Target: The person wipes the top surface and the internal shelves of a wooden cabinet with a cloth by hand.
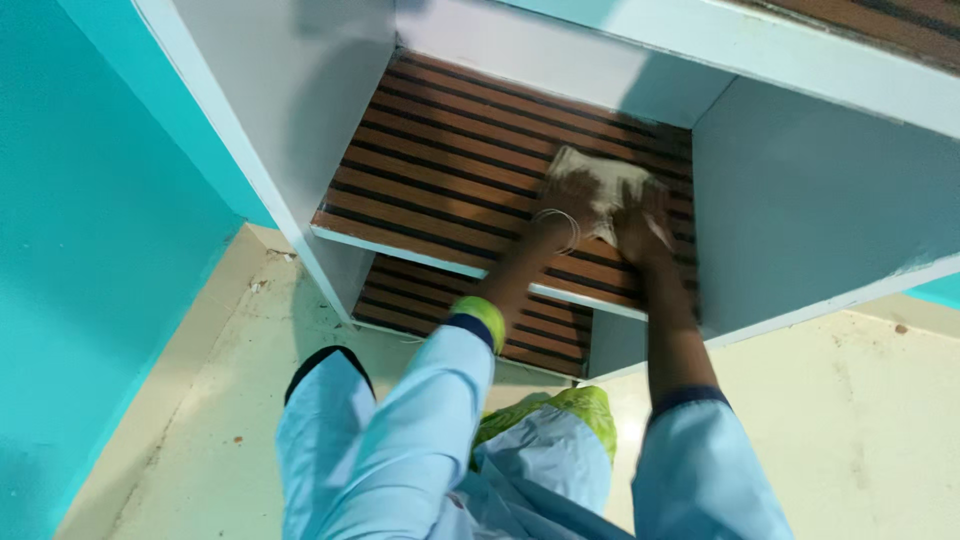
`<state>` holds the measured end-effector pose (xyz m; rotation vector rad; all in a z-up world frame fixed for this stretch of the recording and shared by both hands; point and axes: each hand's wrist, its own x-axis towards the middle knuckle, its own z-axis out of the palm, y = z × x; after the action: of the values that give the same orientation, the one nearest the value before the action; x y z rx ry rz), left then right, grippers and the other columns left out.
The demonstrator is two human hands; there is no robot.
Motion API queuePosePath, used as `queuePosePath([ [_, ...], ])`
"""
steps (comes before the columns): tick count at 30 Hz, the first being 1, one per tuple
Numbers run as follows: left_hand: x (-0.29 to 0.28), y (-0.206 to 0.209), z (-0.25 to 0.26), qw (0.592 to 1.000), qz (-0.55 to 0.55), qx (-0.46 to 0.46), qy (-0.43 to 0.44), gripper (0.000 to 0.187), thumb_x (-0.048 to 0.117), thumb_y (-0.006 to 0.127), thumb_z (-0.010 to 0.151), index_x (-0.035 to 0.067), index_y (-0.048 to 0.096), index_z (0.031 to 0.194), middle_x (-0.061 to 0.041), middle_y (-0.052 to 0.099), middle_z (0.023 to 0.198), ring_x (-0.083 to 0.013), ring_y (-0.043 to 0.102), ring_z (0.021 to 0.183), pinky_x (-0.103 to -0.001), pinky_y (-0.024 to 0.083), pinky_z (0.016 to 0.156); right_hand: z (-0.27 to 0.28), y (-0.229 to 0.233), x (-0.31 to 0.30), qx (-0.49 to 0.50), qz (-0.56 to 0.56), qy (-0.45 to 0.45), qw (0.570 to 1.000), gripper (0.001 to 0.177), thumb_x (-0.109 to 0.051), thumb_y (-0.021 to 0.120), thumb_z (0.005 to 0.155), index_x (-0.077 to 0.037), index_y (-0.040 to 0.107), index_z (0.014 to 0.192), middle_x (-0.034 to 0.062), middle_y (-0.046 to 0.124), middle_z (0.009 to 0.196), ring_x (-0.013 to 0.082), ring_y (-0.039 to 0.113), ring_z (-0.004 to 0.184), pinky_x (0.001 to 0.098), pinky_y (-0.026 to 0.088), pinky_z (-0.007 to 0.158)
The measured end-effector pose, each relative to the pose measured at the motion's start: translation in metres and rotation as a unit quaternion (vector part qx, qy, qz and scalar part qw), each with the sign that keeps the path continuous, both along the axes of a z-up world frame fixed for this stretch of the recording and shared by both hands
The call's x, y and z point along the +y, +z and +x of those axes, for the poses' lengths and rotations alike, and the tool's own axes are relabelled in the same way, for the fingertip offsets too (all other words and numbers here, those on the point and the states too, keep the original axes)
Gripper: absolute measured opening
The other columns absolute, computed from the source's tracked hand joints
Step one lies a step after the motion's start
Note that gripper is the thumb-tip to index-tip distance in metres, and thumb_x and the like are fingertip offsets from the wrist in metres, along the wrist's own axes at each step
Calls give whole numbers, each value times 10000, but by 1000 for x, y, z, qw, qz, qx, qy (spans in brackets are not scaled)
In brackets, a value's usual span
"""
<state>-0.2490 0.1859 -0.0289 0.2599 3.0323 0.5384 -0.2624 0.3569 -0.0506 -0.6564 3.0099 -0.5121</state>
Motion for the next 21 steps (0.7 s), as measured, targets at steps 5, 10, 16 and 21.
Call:
queuePosePath([
  [5, 69, 11, 39, 990, -102, 58, -75, 613, 419, 318, 1071, 216, 179, 1633, -22, 91, 1724, -272, 69, 1589, -522, 81, 1273, 63, 26, 58, 9, 18, -145, 989, 672, -345, 378, 1056, -117, 163, 1650, 265, 298, 1624, 437, 359, 1443, 516, 311, 1174],
  [10, 31, 35, 116, 986, -102, 20, -128, 665, 425, 464, 960, 265, 279, 1579, 0, 199, 1676, -259, 193, 1510, -560, 217, 1203, 143, 13, 33, 223, 47, -114, 967, 559, -349, 498, 1098, -92, 399, 1584, 308, 454, 1557, 512, 430, 1395, 567, 322, 1128],
  [16, -35, 1, 233, 962, -7, 272, 31, 510, 210, 639, 935, 56, 594, 1419, -111, 571, 1427, -329, 504, 1304, -518, 454, 1073, 213, 25, -62, 222, -58, -55, 972, 392, -156, 509, 1023, -31, 590, 1385, 213, 670, 1368, 382, 647, 1221, 547, 418, 1080],
  [21, -160, 55, 282, 944, 97, 300, 101, 451, 99, 685, 923, 58, 612, 1367, -105, 608, 1380, -334, 570, 1237, -490, 502, 1065, 223, 85, -173, -85, -334, 32, 938, 472, -173, 464, 1011, -77, 566, 1461, 195, 715, 1175, 341, 680, 958, 534, 514, 844],
])
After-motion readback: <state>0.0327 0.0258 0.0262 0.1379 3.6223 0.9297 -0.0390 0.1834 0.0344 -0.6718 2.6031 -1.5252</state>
